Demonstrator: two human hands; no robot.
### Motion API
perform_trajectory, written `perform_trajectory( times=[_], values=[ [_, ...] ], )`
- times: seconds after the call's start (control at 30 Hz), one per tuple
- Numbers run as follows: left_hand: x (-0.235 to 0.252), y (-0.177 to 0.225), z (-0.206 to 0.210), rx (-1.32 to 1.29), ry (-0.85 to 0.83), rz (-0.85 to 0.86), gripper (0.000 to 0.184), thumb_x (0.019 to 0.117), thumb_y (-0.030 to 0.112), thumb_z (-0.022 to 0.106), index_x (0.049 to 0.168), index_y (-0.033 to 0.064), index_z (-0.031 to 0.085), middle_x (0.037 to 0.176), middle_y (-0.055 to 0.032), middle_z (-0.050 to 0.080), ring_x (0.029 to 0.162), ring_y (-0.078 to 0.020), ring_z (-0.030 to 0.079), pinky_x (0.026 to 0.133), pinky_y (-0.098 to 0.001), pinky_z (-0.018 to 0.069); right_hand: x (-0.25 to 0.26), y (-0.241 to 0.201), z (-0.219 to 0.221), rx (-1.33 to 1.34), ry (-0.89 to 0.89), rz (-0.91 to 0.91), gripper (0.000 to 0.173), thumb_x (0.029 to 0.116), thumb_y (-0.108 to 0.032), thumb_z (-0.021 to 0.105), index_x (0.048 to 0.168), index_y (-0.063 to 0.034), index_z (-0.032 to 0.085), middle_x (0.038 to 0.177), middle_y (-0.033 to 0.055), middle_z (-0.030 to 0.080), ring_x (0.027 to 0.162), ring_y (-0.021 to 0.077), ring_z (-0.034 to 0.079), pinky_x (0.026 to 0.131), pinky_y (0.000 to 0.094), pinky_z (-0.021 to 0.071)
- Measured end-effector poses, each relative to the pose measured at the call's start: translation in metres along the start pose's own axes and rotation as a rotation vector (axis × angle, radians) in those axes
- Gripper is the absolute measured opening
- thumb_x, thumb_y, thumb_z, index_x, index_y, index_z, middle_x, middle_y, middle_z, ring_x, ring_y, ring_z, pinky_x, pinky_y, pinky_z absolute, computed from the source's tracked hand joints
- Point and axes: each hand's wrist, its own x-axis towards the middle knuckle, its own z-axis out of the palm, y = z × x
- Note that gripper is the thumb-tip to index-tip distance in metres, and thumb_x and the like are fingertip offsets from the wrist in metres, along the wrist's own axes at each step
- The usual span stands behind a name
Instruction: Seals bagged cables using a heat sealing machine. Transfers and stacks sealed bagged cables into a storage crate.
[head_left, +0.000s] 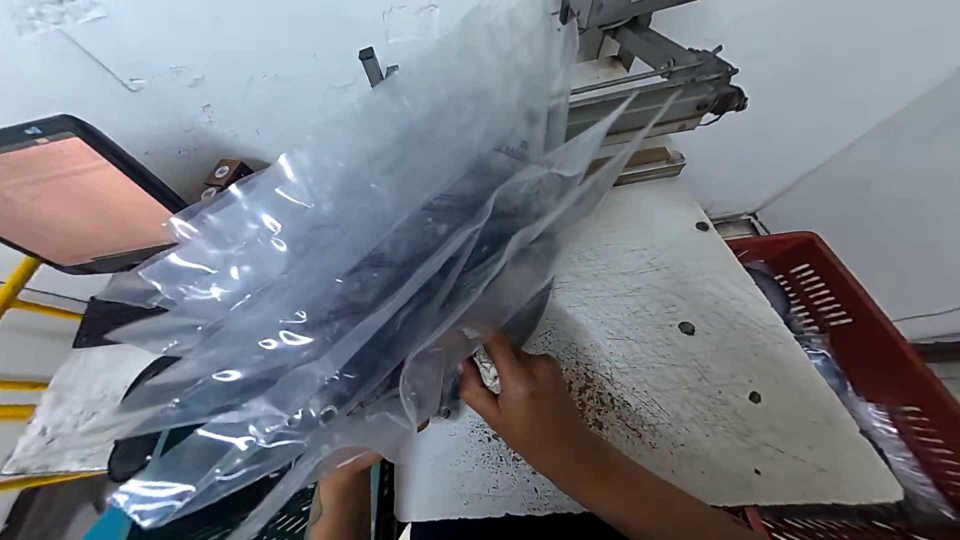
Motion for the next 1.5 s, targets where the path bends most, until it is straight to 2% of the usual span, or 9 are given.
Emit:
perform_trajectory(
  times=[0.4, 0.6, 0.67, 0.77, 0.87, 1.0, 1.23, 1.4, 1.5],
  values=[
    [0.018, -0.036, -0.022, -0.049, 0.106, -0.104, 0.024, 0.0789, 0.027, 0.086, 0.101, 0.0261, 0.077, 0.097, 0.0114, 0.076, 0.092, -0.0018, 0.071, 0.083, -0.0249, 0.0606, 0.013, -0.004, -0.001, -0.13, -0.07, -0.063, 0.026, 0.095, -0.032, 0.063, 0.101, -0.0064, 0.069, 0.059, 0.0014, 0.058, 0.046, 0.0153, 0.057, 0.04, 0.0308, 0.046],
    [0.01, -0.019, 0.001, 0.004, 0.278, -0.129, 0.026, 0.0783, 0.019, 0.085, 0.102, 0.0192, 0.074, 0.096, 0.0139, 0.076, 0.092, 0.0006, 0.071, 0.086, -0.0226, 0.0603, -0.014, 0.04, -0.098, -0.256, 0.157, 0.031, 0.04, 0.1097, -0.043, 0.039, 0.11, -0.0104, 0.062, 0.088, 0.0026, 0.067, 0.08, 0.0066, 0.066, 0.072, 0.0237, 0.0543],
    [0.011, -0.024, -0.003, -0.003, 0.237, -0.105, 0.026, 0.078, 0.022, 0.086, 0.101, 0.0214, 0.075, 0.096, 0.0135, 0.076, 0.092, -0.0001, 0.071, 0.084, -0.0233, 0.0611, -0.006, 0.094, -0.093, -0.434, 0.114, 0.133, 0.042, 0.1059, -0.035, 0.049, 0.112, 0.0024, 0.068, 0.084, 0.0169, 0.07, 0.073, 0.028, 0.07, 0.069, 0.0488, 0.0553],
    [0.003, -0.023, -0.011, 0.008, 0.16, -0.087, 0.026, 0.0813, 0.021, 0.083, 0.106, 0.022, 0.075, 0.101, 0.0149, 0.076, 0.098, 0.002, 0.07, 0.089, -0.0218, 0.0588, 0.006, 0.145, -0.082, -0.39, -0.099, 0.125, 0.053, 0.0994, -0.047, 0.057, 0.129, -0.0038, 0.067, 0.116, 0.0215, 0.068, 0.109, 0.0426, 0.063, 0.098, 0.0694, 0.0387],
    [-0.002, -0.004, -0.01, 0.058, 0.184, -0.079, 0.029, 0.0751, 0.012, 0.086, 0.1, 0.0046, 0.073, 0.096, 0.0136, 0.075, 0.097, 0.0088, 0.066, 0.091, -0.0153, 0.0549, 0.033, 0.115, -0.089, 0.032, -0.189, 0.205, 0.08, 0.0875, -0.06, 0.067, 0.145, -0.0052, 0.054, 0.144, 0.0083, 0.059, 0.135, 0.0188, 0.053, 0.111, 0.0428, 0.0452],
    [0.01, 0.003, 0.017, 0.024, 0.445, -0.229, 0.048, 0.0713, 0.019, 0.087, 0.103, -0.0051, 0.06, 0.086, 0.0082, 0.072, 0.085, 0.0044, 0.069, 0.08, -0.0165, 0.058, 0.066, 0.071, -0.062, 0.632, -0.381, 0.445, 0.074, 0.0638, -0.015, 0.094, 0.128, -0.0048, 0.059, 0.108, -0.0009, 0.073, 0.099, 0.0027, 0.068, 0.087, 0.0251, 0.0592],
    [0.037, 0.036, 0.025, 0.107, 0.52, -0.205, 0.061, 0.0707, -0.004, 0.075, 0.122, -0.0083, 0.043, 0.097, 0.0071, 0.066, 0.09, 0.0048, 0.067, 0.081, -0.0181, 0.0589, 0.047, 0.026, -0.058, 0.737, -0.063, 0.66, 0.036, 0.0738, -0.01, 0.089, 0.103, -0.0071, 0.068, 0.084, -0.0043, 0.071, 0.079, -0.0004, 0.068, 0.074, 0.0203, 0.0585],
    [0.081, 0.081, 0.04, 0.491, 0.15, -0.043, 0.081, 0.076, 0.007, 0.079, 0.134, -0.0256, 0.033, 0.122, -0.0253, 0.058, 0.112, -0.0053, 0.061, 0.097, -0.021, 0.051, 0.025, 0.043, -0.156, 0.68, -0.011, 0.722, 0.056, 0.0881, -0.011, 0.079, 0.137, -0.0038, 0.053, 0.115, 0.0053, 0.069, 0.101, 0.008, 0.067, 0.089, 0.0283, 0.057],
    [0.124, 0.111, 0.075, 0.896, -0.119, 0.256, 0.07, 0.0734, 0.035, 0.076, 0.118, -0.0146, 0.057, 0.101, -0.0296, 0.066, 0.092, -0.0315, 0.067, 0.079, -0.0502, 0.0541, 0.001, 0.042, -0.267, 0.258, 0.473, 0.391, 0.069, 0.0929, -0.031, 0.075, 0.146, -0.0028, 0.041, 0.137, -0.0004, 0.062, 0.124, 0.0056, 0.059, 0.106, 0.0256, 0.0505]
  ],
)
